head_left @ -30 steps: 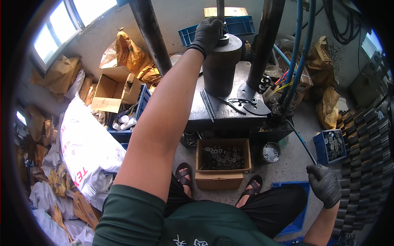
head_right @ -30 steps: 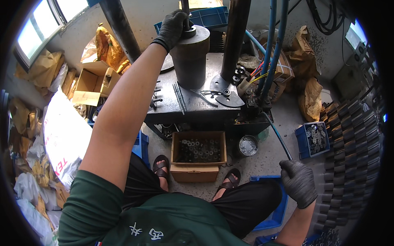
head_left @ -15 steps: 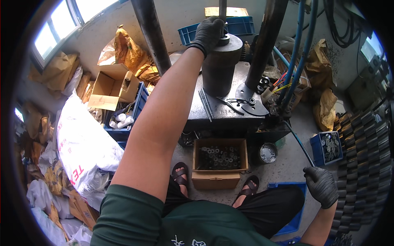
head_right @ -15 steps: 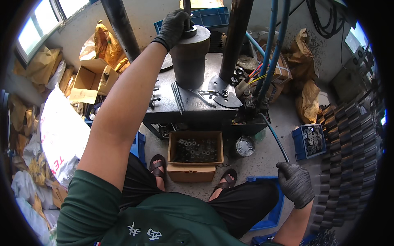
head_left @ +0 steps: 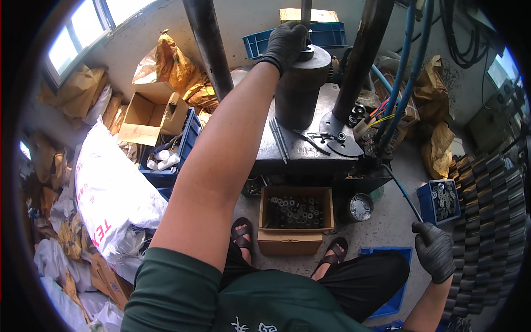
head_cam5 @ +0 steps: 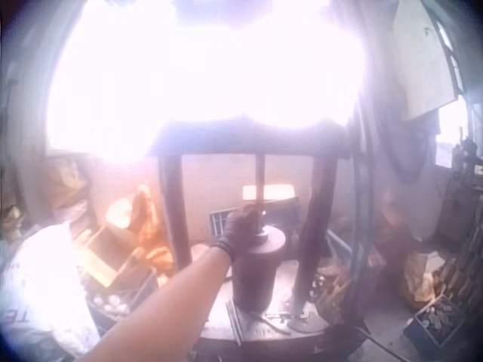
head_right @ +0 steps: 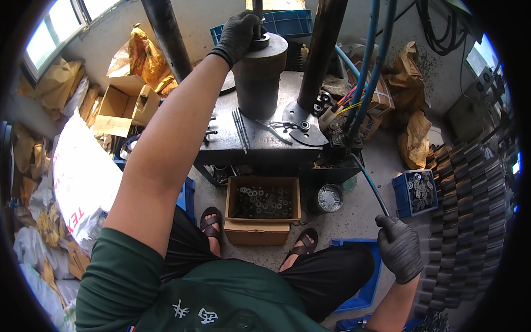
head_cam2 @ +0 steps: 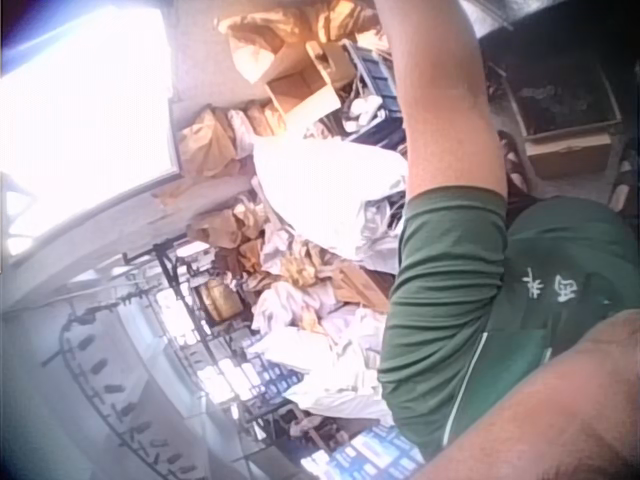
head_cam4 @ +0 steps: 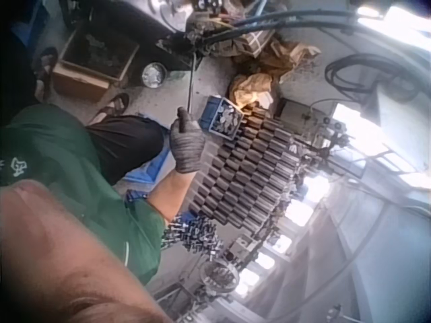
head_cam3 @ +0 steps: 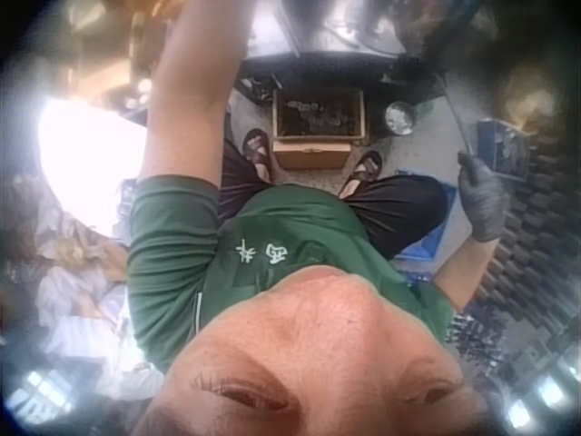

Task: Operating a mechanical press to assemble metal rods into base plates.

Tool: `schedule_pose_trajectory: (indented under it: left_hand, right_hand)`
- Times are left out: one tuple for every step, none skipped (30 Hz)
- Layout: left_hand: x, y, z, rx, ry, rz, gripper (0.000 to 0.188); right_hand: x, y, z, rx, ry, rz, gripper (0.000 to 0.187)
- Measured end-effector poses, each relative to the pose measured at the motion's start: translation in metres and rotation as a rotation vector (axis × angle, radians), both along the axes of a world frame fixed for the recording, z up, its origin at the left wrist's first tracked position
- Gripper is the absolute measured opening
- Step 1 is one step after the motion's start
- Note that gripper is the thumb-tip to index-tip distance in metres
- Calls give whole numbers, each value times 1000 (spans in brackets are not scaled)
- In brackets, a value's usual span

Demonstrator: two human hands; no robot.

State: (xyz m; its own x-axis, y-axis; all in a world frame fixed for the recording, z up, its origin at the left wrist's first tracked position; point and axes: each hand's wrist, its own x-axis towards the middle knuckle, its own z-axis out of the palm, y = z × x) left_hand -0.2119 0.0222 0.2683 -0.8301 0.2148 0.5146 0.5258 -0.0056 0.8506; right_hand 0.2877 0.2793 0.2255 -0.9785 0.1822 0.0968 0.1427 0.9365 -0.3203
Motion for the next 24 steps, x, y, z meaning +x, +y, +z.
schedule_pose_trajectory:
  left_hand:
    - [1, -1, 0, 0, -1, 2, 35]
    - [0, 0, 0, 17, -9, -9, 36]
    - [-1, 0, 0, 35, -18, -20, 36]
    - [-1, 0, 0, 36, -18, -22, 36]
    - [-1, 0, -1, 50, -29, -34, 36]
    - [0, 0, -1, 64, -39, -47, 36]
    - [0, 1, -1, 66, -39, -49, 36]
    - [4, 5, 0, 67, -38, -82, 35]
    - [6, 4, 0, 60, -34, -106, 35]
    - [7, 1, 1, 56, -33, -102, 35]
    - [6, -3, 2, 40, -38, -96, 35]
    - [6, 0, 1, 31, -46, -101, 35]
    - [4, -3, 0, 29, -48, -102, 35]
    - [3, -2, 1, 10, -30, -98, 35]
    - [2, -3, 0, -15, -13, -88, 36]
    - [2, -2, -1, -11, -14, -96, 36]
    - [2, 1, -1, 5, -19, -121, 35]
    - [2, 2, -1, 19, -22, -140, 33]
    - [1, 3, -1, 21, -21, -147, 33]
    - [-2, 1, -2, 32, -25, -150, 32]
    - [-2, 1, -2, 46, -28, -158, 31]
    - [-3, 1, -1, 45, -25, -164, 31]
    - [-3, 0, -1, 37, 15, -144, 30]
    - [-3, -2, 0, 29, 57, -124, 29]
  right_hand:
    - [0, 0, 0, 12, -29, -1, 20]
    - [0, 2, 0, 13, -29, -3, 20]
    - [-1, 7, 0, 54, -130, 42, 21]
    - [-2, 9, 1, 94, -231, 87, 21]
    - [-5, 8, 3, 95, -231, 85, 21]
    - [-9, 7, 6, 96, -134, 74, 20]
    - [-14, 6, 10, 98, -36, 62, 20]
    - [-19, 9, 18, 162, 71, 40, 21]
    - [-31, 11, 25, 218, 181, 26, 21]
    - [-49, 17, 27, 325, 357, 25, 22]
    - [-70, 25, 32, 435, 533, 20, 22]
    - [-89, 37, 41, 436, 643, 52, 20]
    - [-111, 37, 59, 441, 669, 70, 17]
    - [-129, 51, 66, 434, 679, 55, 17]
    - [-147, 69, 69, 420, 689, 43, 17]
    - [-163, 80, 76, 457, 662, 17, 17]
    - [-175, 89, 83, 495, 635, -11, 17]
    - [-187, 91, 89, 498, 634, -16, 17]
    - [-197, 89, 94, 493, 624, -60, 19]
    - [-207, 87, 97, 481, 617, -98, 23]
    - [-212, 88, 100, 483, 618, -103, 23]
    - [-216, 89, 102, 472, 592, -134, 25]
    - [-219, 89, 102, 457, 565, -165, 28]
    - [-222, 89, 104, 455, 567, -172, 28]
